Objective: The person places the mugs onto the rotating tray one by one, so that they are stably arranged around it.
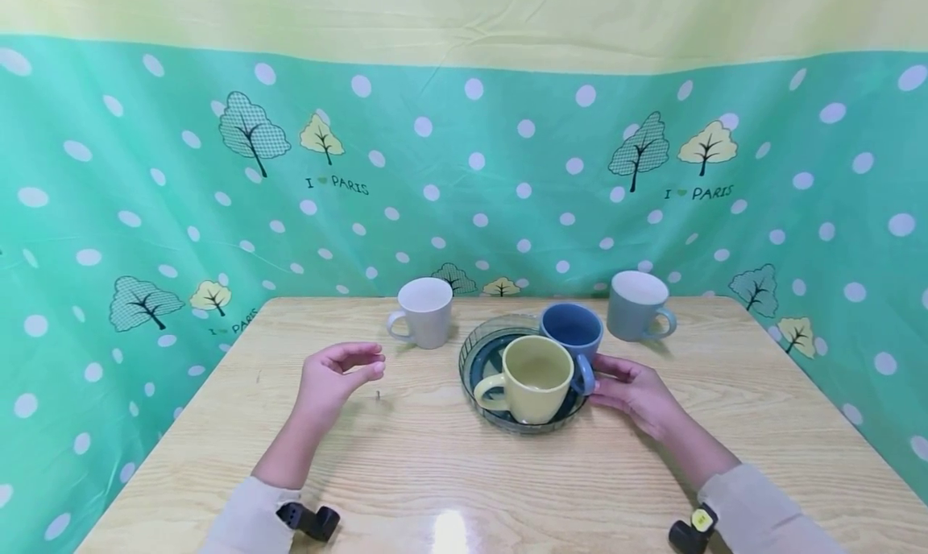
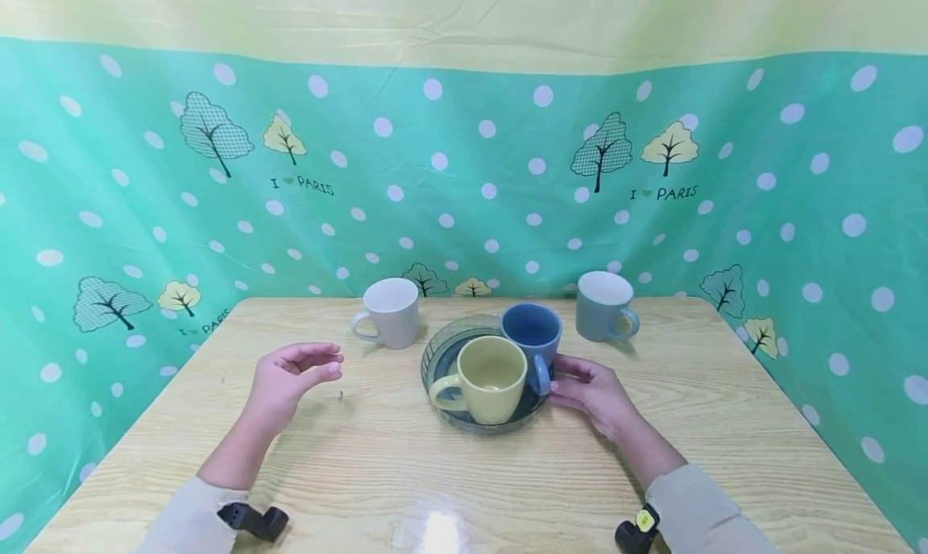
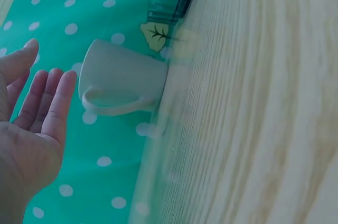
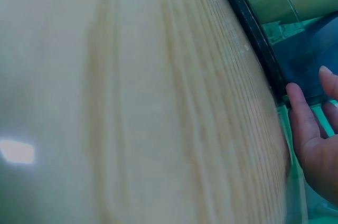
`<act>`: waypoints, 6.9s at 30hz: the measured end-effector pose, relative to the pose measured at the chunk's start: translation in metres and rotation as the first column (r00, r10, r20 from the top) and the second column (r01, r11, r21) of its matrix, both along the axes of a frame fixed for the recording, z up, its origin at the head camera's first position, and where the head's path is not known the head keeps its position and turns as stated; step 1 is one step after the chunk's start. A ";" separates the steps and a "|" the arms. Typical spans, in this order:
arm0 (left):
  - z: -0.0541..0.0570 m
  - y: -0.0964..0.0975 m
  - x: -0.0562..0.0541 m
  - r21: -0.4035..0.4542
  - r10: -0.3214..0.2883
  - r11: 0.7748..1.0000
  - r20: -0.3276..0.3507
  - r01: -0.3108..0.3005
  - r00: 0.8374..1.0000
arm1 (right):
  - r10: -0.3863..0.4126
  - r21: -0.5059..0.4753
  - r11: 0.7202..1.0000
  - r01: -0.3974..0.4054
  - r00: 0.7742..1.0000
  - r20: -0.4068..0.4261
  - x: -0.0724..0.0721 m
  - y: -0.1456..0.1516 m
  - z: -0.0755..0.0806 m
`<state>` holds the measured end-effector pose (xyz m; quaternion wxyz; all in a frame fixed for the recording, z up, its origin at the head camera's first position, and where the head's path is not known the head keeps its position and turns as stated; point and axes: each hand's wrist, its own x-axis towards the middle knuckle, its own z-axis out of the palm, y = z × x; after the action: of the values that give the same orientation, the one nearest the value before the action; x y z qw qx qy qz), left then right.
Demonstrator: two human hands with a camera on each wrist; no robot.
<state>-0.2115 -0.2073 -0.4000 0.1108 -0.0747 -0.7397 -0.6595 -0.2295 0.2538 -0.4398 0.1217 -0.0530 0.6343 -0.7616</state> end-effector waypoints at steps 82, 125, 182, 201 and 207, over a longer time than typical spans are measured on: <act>-0.011 -0.001 -0.067 -0.054 0.081 0.996 0.138 -0.074 0.987 | 0.037 0.035 0.999 -0.037 0.999 0.003 0.000 0.002 -0.001; -0.032 0.017 -0.097 0.087 0.175 0.977 0.212 -0.197 0.962 | 0.043 0.027 0.999 -0.043 0.999 0.001 0.000 0.002 0.001; -0.004 0.012 -0.050 0.353 0.053 0.932 0.107 -0.087 0.993 | 0.052 0.019 0.998 -0.052 0.998 -0.017 0.000 0.002 -0.002; 0.010 0.015 -0.041 0.386 -0.043 0.922 0.010 0.036 0.999 | 0.048 0.005 0.999 -0.048 0.999 -0.019 -0.001 0.001 -0.004; 0.014 0.015 -0.041 0.379 -0.088 0.922 0.002 0.081 0.996 | 0.048 0.006 0.999 -0.048 0.999 -0.019 -0.001 0.002 -0.004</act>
<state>-0.2529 -0.1923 -0.3859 0.0876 -0.0775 -0.5956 -0.7947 -0.2303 0.2553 -0.4435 0.1340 -0.0751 0.6362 -0.7560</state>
